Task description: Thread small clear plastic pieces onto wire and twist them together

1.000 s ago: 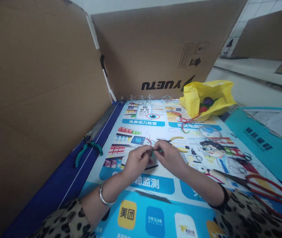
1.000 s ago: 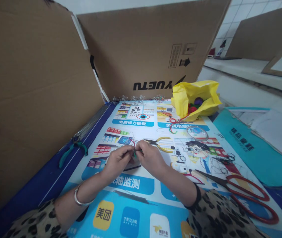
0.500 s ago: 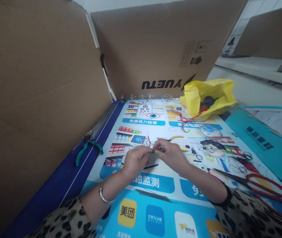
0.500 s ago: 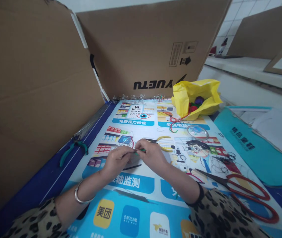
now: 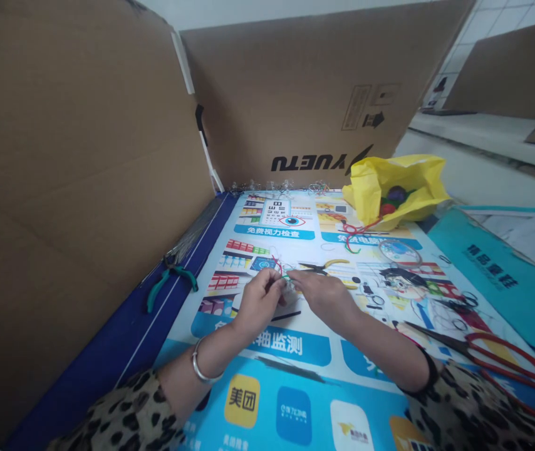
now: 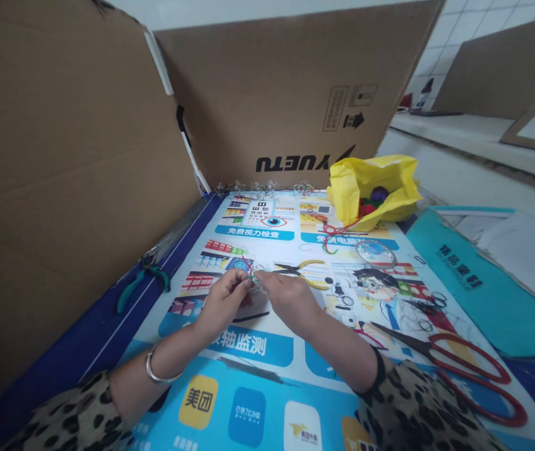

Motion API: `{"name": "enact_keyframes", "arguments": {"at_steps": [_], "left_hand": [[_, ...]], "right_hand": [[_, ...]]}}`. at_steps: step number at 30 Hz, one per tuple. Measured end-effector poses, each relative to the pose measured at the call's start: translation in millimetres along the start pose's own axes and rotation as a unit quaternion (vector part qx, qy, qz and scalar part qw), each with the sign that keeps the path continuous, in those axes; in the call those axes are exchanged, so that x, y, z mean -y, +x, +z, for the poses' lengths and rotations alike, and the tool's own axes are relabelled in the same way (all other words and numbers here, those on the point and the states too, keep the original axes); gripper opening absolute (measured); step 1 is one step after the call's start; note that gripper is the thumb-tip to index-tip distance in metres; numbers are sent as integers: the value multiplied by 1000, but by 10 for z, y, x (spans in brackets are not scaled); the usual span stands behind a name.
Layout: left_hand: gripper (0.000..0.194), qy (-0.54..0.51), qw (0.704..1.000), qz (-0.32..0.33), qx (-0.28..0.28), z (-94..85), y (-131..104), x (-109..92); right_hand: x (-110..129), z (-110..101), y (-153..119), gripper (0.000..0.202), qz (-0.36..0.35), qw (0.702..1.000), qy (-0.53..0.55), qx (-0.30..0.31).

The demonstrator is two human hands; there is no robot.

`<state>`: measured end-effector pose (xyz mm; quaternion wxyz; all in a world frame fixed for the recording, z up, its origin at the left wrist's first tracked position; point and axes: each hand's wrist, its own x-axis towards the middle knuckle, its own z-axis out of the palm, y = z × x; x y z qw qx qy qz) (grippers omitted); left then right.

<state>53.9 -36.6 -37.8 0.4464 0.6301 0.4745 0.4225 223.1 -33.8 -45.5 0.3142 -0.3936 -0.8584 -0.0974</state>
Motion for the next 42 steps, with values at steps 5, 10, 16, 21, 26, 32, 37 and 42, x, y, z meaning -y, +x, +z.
{"name": "enact_keyframes", "arguments": {"at_steps": [5, 10, 16, 21, 26, 32, 37, 42], "left_hand": [[15, -41, 999, -28, -5, 21, 1, -6], [16, -35, 999, -36, -7, 34, -20, -16], [17, -25, 999, -16, -14, 53, -65, -35], [14, -77, 996, -20, -34, 76, -104, -27], [10, -13, 999, 14, -31, 62, -101, -16], [13, 125, 989, 83, -8, 4, -81, -46], [22, 190, 978, 51, 74, -124, -62, -152], [20, 315, 948, 32, 44, -260, -25, -260]], "right_hand": [[26, -98, 10, 19, -64, 996, -61, -16], [158, -116, 143, 22, 117, 985, 124, -20], [320, -135, 228, 24, 352, 803, 480, -15], [348, -129, 230, 23, 409, 722, 558, -4], [353, -139, 252, 29, 424, 721, 547, 27], [323, -136, 233, 22, 424, 750, 507, 27], [270, -100, 203, 20, 422, 768, 481, 24], [255, -19, 147, 17, 403, 795, 452, 40]]}}
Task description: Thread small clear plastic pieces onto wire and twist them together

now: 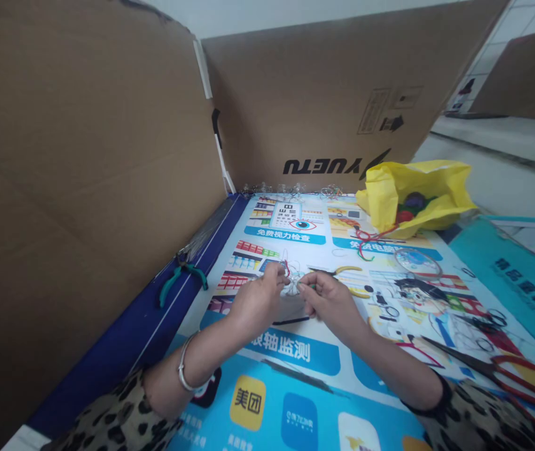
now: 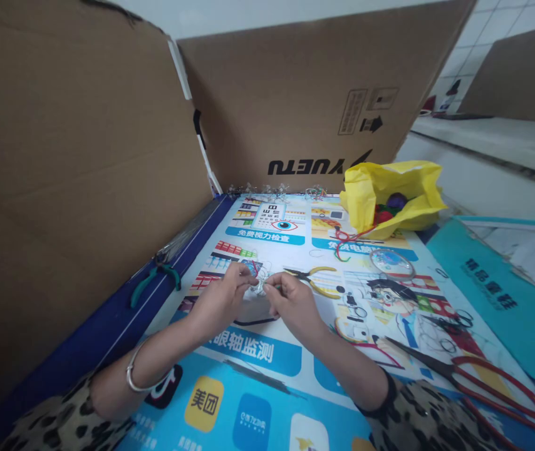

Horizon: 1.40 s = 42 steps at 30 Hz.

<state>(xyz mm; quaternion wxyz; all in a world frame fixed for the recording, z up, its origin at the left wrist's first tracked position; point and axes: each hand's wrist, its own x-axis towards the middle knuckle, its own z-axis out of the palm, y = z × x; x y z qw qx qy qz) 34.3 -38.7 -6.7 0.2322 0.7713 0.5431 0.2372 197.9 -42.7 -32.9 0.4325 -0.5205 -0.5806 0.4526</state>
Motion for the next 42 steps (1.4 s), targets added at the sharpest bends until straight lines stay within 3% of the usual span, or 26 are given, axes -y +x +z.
{"name": "enact_keyframes", "arguments": {"at_steps": [4, 9, 15, 31, 37, 42], "left_hand": [[21, 41, 999, 16, -3, -37, -5, 7], [26, -1, 999, 45, 28, 44, -53, -17], [20, -15, 999, 41, -13, 90, -106, -74], [26, 93, 995, 22, -21, 215, -156, -96], [46, 144, 987, 72, 15, 199, -165, -119], [41, 234, 959, 149, -56, 187, -175, -54]], "right_hand": [[-7, 24, -31, 12, -22, 999, -30, 14], [-4, 20, -42, 12, -51, 997, -51, 0], [-11, 6, -38, 11, -79, 994, -76, -9], [78, -11, -81, 14, -173, 968, -178, -22], [69, 0, -75, 14, -152, 959, -238, -18], [115, -14, -74, 14, -139, 972, -188, -16]]}}
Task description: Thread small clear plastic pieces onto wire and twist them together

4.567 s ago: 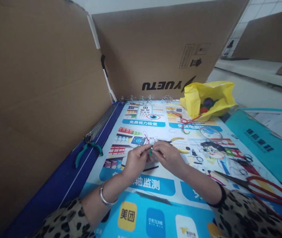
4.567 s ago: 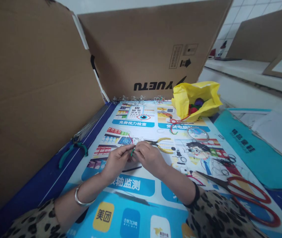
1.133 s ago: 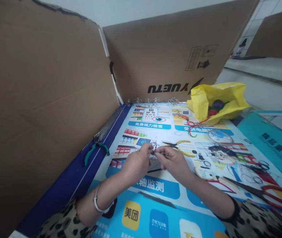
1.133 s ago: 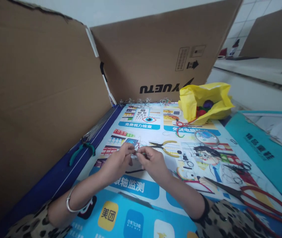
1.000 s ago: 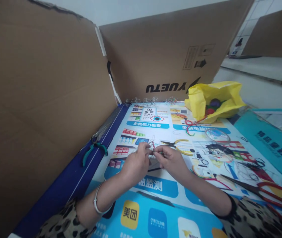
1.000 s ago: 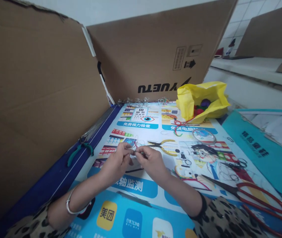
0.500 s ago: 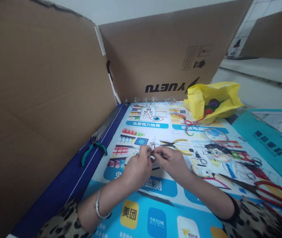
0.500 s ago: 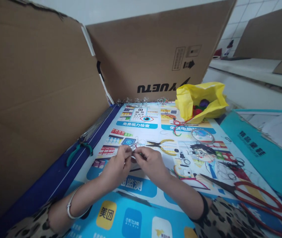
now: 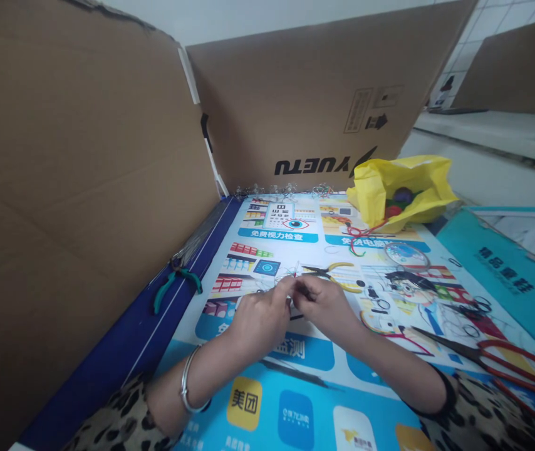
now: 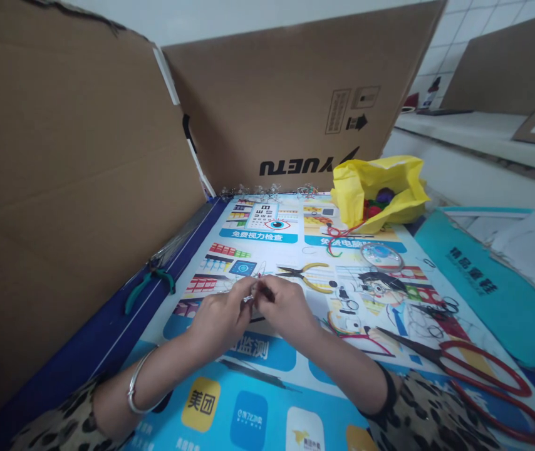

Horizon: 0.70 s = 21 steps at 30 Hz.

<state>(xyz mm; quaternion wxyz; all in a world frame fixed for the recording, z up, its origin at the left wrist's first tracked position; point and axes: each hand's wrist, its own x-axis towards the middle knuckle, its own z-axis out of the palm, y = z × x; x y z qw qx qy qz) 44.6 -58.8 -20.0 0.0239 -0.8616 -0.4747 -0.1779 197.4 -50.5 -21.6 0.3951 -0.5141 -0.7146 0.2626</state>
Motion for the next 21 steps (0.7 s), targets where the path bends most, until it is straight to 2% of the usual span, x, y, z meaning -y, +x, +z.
{"name": "enact_keyframes", "arguments": {"at_steps": [4, 7, 10, 21], "left_hand": [[35, 90, 980, 144, -99, 23, -22, 95], [30, 119, 956, 214, -160, 14, -14, 153], [27, 125, 943, 242, -190, 7, -3, 183], [19, 72, 932, 273, -226, -40, -4, 203]], "right_hand": [[59, -30, 3, 14, 62, 996, 63, 19], [98, -36, 8, 11, 123, 987, 99, 22], [127, -37, 20, 8, 150, 980, 127, 19], [143, -78, 57, 3, 187, 971, 147, 10]]}}
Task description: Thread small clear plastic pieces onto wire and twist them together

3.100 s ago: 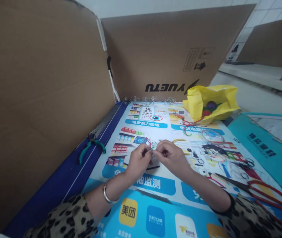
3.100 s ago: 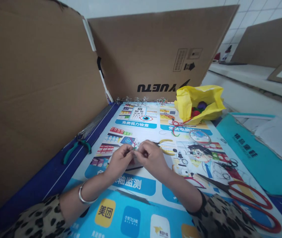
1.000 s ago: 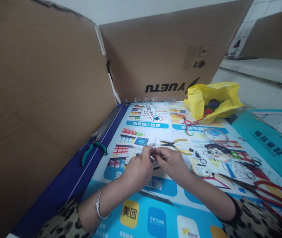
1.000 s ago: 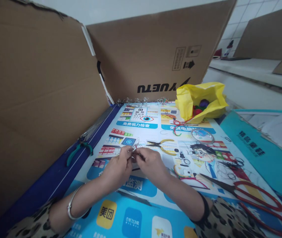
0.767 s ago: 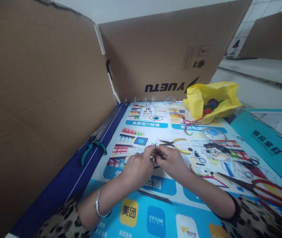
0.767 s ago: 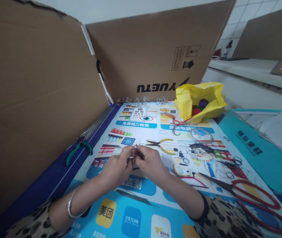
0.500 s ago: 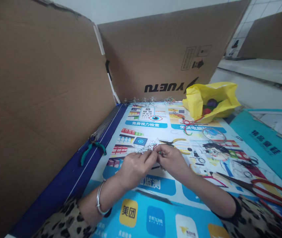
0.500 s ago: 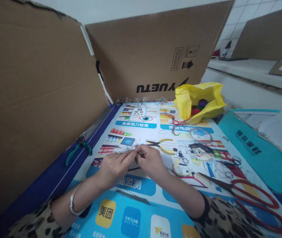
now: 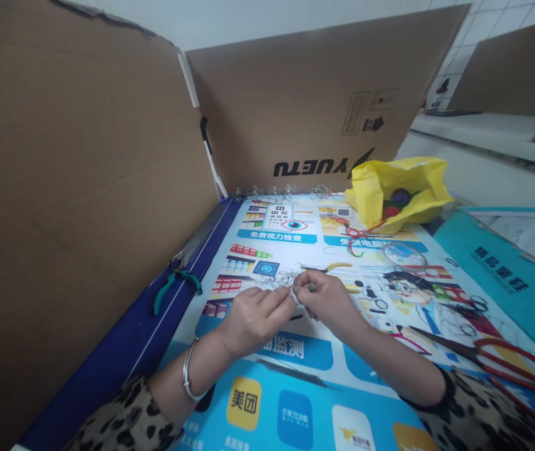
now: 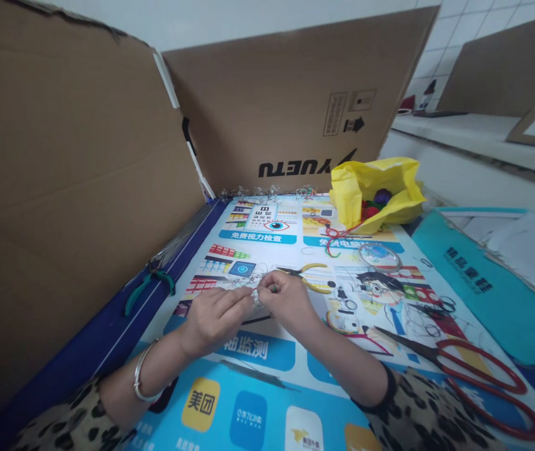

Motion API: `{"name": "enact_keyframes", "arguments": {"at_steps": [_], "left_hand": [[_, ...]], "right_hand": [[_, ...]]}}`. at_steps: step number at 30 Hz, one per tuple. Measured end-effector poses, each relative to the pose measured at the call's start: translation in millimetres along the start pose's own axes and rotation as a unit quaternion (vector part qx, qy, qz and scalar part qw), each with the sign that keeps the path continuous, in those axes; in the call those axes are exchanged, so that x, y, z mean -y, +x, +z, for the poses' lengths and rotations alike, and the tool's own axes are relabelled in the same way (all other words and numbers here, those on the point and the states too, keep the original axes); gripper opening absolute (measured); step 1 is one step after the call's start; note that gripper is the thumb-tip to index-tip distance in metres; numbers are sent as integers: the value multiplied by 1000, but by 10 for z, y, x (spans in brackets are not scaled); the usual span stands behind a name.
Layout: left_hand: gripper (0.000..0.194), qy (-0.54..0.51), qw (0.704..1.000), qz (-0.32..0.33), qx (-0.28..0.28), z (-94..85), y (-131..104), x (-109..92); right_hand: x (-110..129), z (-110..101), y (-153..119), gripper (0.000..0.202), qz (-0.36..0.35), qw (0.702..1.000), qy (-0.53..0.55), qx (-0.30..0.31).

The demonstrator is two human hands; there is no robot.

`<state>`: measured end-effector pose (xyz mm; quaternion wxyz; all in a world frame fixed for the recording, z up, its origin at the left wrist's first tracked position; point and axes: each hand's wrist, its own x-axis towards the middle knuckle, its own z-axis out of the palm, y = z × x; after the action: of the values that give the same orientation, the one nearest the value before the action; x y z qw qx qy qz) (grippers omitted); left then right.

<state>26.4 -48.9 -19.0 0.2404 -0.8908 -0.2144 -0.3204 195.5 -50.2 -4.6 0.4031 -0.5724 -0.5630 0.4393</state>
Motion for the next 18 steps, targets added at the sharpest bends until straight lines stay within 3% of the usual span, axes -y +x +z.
{"name": "enact_keyframes", "arguments": {"at_steps": [5, 11, 18], "left_hand": [[16, -16, 999, -24, -18, 14, -17, 58], [26, 12, 998, -41, 46, 105, -8, 28], [11, 17, 991, -110, 79, 112, 74, -87]], "right_hand": [[13, -14, 1, 3, 11, 1000, 15, -3], [20, -23, 14, 2, 24, 999, 23, -9], [14, 9, 3, 4, -20, 997, -74, -23]]}}
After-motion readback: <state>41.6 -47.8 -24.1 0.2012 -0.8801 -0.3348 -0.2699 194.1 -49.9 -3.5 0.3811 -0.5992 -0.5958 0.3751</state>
